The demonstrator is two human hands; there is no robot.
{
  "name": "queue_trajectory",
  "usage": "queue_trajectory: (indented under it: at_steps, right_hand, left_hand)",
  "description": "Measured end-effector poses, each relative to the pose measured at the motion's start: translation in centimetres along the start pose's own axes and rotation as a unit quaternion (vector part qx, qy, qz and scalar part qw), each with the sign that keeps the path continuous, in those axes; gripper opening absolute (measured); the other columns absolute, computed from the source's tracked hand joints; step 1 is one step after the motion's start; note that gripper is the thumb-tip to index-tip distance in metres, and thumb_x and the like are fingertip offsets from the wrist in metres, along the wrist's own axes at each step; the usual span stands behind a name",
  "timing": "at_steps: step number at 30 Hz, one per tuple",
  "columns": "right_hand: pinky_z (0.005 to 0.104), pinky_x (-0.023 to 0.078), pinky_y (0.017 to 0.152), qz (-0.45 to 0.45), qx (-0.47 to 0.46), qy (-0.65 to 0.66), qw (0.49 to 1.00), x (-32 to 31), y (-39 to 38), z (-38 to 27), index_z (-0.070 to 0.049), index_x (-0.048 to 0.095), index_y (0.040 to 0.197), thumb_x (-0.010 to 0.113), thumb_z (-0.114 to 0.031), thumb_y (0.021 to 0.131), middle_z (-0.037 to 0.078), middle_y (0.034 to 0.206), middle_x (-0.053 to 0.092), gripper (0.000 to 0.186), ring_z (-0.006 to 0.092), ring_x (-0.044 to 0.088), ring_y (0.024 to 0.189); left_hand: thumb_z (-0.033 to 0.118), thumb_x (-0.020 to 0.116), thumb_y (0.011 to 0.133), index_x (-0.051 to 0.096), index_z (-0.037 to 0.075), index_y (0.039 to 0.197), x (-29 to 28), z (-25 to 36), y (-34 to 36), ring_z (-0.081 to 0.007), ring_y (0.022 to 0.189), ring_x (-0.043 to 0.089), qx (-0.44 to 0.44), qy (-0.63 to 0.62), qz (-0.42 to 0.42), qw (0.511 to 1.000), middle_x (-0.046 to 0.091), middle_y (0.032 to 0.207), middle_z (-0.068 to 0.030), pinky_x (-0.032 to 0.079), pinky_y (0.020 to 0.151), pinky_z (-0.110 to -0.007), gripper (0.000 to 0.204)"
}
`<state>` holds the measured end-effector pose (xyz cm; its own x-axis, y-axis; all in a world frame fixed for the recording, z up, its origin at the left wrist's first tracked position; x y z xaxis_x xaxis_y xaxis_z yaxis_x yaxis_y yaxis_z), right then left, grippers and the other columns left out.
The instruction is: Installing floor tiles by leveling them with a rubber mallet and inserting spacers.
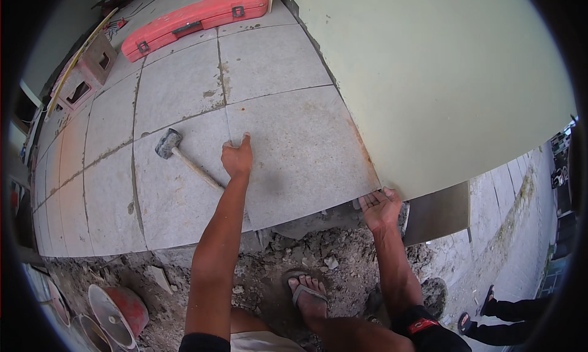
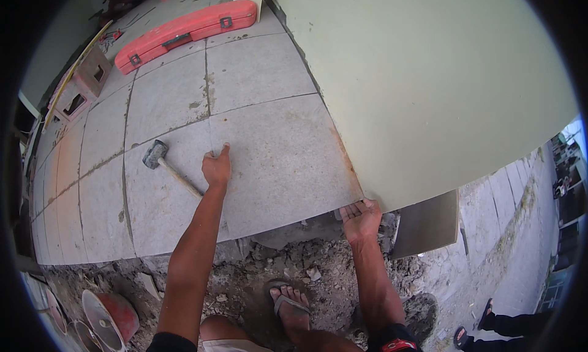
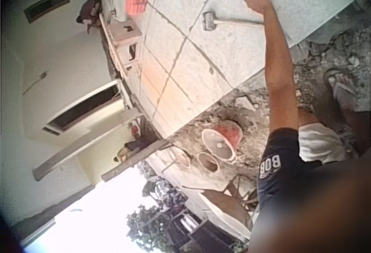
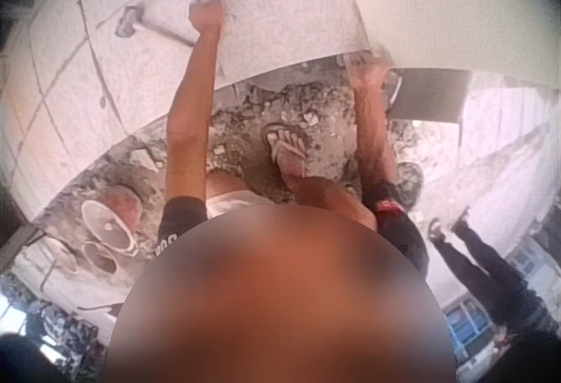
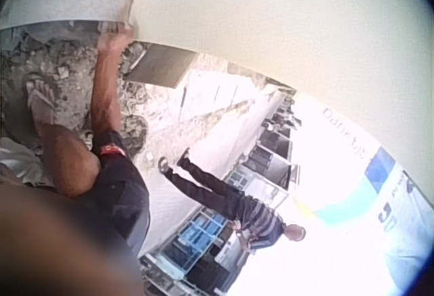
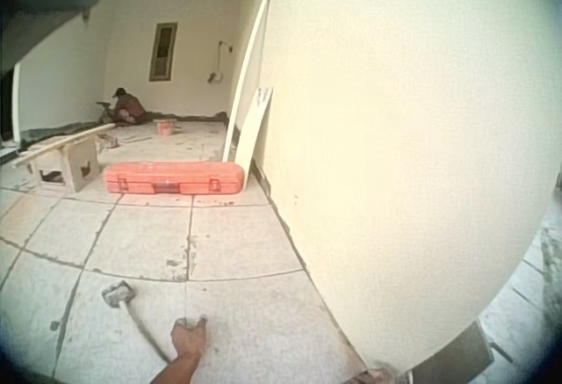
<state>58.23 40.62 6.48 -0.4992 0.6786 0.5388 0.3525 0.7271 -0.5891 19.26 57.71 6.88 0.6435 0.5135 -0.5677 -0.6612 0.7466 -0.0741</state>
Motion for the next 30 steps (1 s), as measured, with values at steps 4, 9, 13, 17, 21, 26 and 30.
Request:
queue_trajectory:
  at_steps: [4,9,13,17,21,26,30]
  right_hand:
    - [0.0497,0.030,0.123,-0.002,-0.002,-0.044,0.999,0.4,0.0,0.4,0.016,0.037,0.146,0.064,-0.040,0.085,0.024,0.147,0.045,0.087,0.0374,0.045,0.138]
    - [0.0490,0.029,0.124,-0.062,0.020,-0.062,0.996,0.1,-0.2,-0.3,0.020,0.032,0.149,0.064,-0.042,0.085,0.026,0.151,0.042,0.094,0.0374,0.043,0.142]
    - [0.0487,0.028,0.125,-0.022,0.026,-0.041,0.999,0.4,-0.5,0.1,0.021,0.028,0.151,0.063,-0.043,0.085,0.026,0.154,0.039,0.098,0.0372,0.041,0.145]
    - [0.0474,0.028,0.124,0.007,0.037,-0.026,0.999,0.2,-0.2,1.6,0.015,0.034,0.150,0.064,-0.047,0.086,0.023,0.154,0.039,0.094,0.0334,0.040,0.143]
    - [0.0449,0.028,0.123,0.049,-0.005,0.029,0.998,-0.2,-1.2,-0.1,0.015,0.037,0.149,0.066,-0.047,0.088,0.020,0.153,0.043,0.092,0.0305,0.042,0.143]
    - [0.0451,0.026,0.124,0.058,-0.014,0.097,0.993,0.6,-1.7,0.5,0.016,0.040,0.146,0.067,-0.047,0.090,0.020,0.153,0.043,0.089,0.0301,0.040,0.145]
    - [0.0453,0.025,0.125,0.077,-0.016,0.090,0.993,1.6,-1.7,1.1,0.016,0.040,0.146,0.067,-0.048,0.091,0.021,0.152,0.044,0.088,0.0299,0.039,0.146]
  left_hand:
    - [0.051,0.082,0.083,0.068,-0.009,0.118,-0.9,-0.6,-0.1,-0.0454,0.109,0.071,0.014,-0.047,0.047,0.998,0.073,0.113,-0.0315,0.055,0.097,-0.048,0.071]
    - [0.047,0.081,0.083,0.067,-0.011,0.120,0.0,-0.5,0.9,-0.0454,0.109,0.071,0.024,-0.025,-0.006,0.999,0.072,0.113,-0.0328,0.055,0.096,-0.047,0.070]
    - [0.048,0.081,0.086,0.068,-0.014,0.119,0.1,-1.2,1.2,-0.0351,0.099,0.073,0.027,-0.042,0.004,0.999,0.075,0.103,-0.0273,0.055,0.090,-0.042,0.071]
    - [0.044,0.078,0.090,0.073,-0.006,0.097,-1.2,-3.0,3.2,-0.0180,0.075,0.061,0.034,-0.030,-0.079,0.996,0.068,0.079,-0.0102,0.050,0.072,-0.036,0.051]
    - [0.041,0.079,0.089,0.065,-0.004,0.071,-2.4,1.5,1.5,-0.0256,0.058,0.056,-0.031,-0.074,-0.136,0.987,0.061,0.060,-0.0144,0.050,0.067,-0.043,0.051]
    - [0.039,0.077,0.092,0.053,-0.001,0.068,-3.1,1.2,1.6,-0.0223,0.062,0.047,-0.062,-0.066,-0.172,0.981,0.053,0.060,-0.0101,0.043,0.062,-0.043,0.053]
    - [0.035,0.079,0.090,0.050,-0.002,0.067,-3.1,0.4,2.1,-0.0247,0.075,0.051,0.018,-0.006,-0.126,0.992,0.054,0.069,-0.0127,0.044,0.066,-0.043,0.052]
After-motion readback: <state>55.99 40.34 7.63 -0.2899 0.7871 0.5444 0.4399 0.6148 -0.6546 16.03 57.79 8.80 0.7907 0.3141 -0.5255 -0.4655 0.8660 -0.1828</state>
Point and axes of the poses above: each hand's wrist, its own y-axis towards the middle knuckle, its own x-axis out of the palm, z = x × y, the point moved 3 cm from there along y, towards the middle knuckle
